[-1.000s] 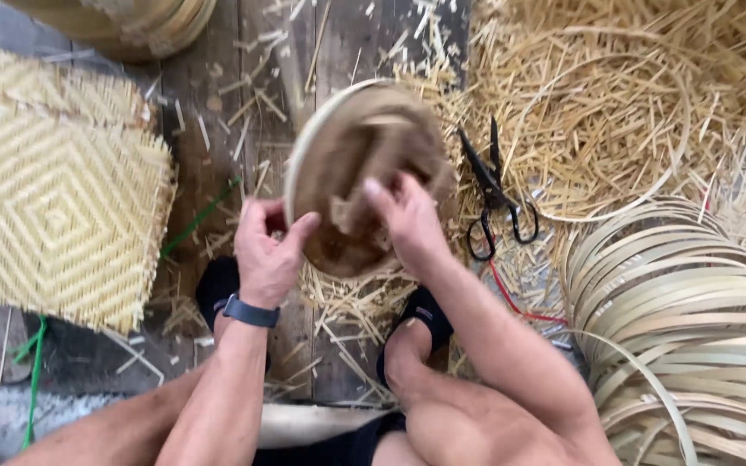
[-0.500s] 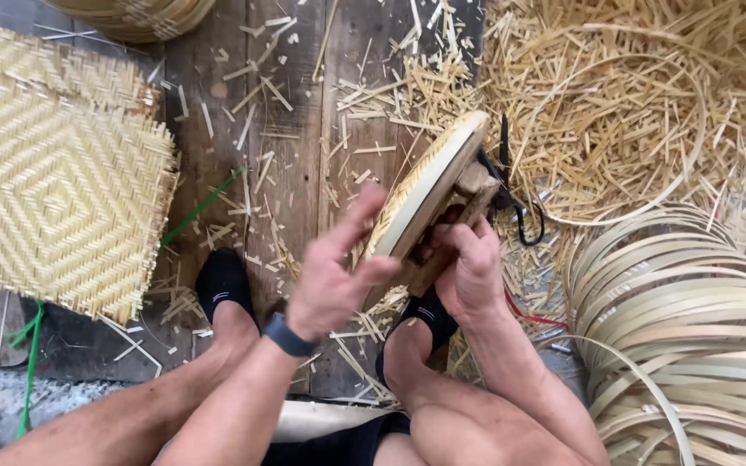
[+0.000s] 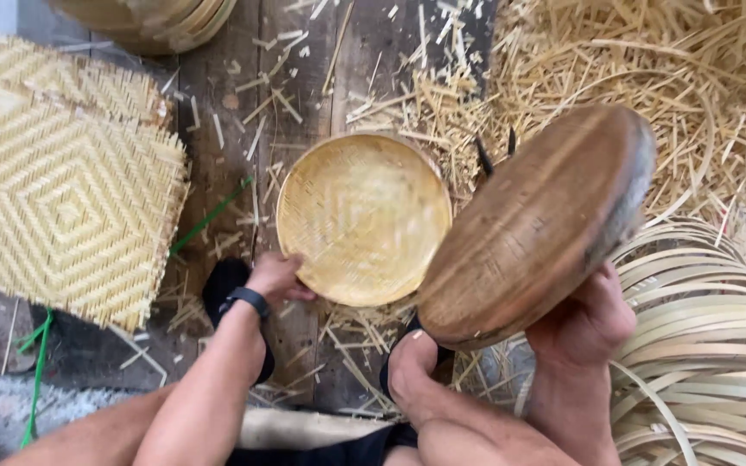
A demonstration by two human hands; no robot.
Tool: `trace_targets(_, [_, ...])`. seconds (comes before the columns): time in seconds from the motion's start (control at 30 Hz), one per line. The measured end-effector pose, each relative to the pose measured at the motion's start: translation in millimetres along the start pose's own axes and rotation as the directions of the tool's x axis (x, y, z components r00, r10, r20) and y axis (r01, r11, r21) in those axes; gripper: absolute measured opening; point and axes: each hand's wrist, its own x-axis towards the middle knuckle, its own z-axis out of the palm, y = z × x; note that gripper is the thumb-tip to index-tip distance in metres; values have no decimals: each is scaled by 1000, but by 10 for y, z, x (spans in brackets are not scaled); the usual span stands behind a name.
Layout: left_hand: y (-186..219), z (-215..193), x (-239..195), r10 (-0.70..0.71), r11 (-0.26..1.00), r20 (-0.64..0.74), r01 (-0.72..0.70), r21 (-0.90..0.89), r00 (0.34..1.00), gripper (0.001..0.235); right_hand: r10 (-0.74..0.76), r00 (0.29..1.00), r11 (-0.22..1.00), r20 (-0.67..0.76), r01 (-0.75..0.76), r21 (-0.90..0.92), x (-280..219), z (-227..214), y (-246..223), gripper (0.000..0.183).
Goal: The person sits on the floor making a round woven bamboo tray. They lay a square woven bamboo mat over a round wooden mold, trim the overhanging edges with scissors, press and shape the mat to the mold, fit a bent bamboo rim strip around the edge, and tuck and secure the rim to finish the tray.
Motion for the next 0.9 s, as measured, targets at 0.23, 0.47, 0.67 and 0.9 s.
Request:
trace_targets(0.23, [1653,387,300,476,610,-129,-432,-665,870,29,-55,996,998,67,53,30,52,152,-48,35])
trace_targets(0.47, [910,1061,-224,219,975,298,-194,-113,929,72,126,934,969,333,-188,161,211,388,427,41])
trace_targets(0.67, [-35,721,462,302,835,-397,-441,-329,867,79,412,911,908,-26,-413,-74,289,676,660,66])
trace_targets(0.9, [119,-771,-310,866,497,-436,-526,690,247,59,199,980,893,-23,-191,-407,386,-693,1890,46])
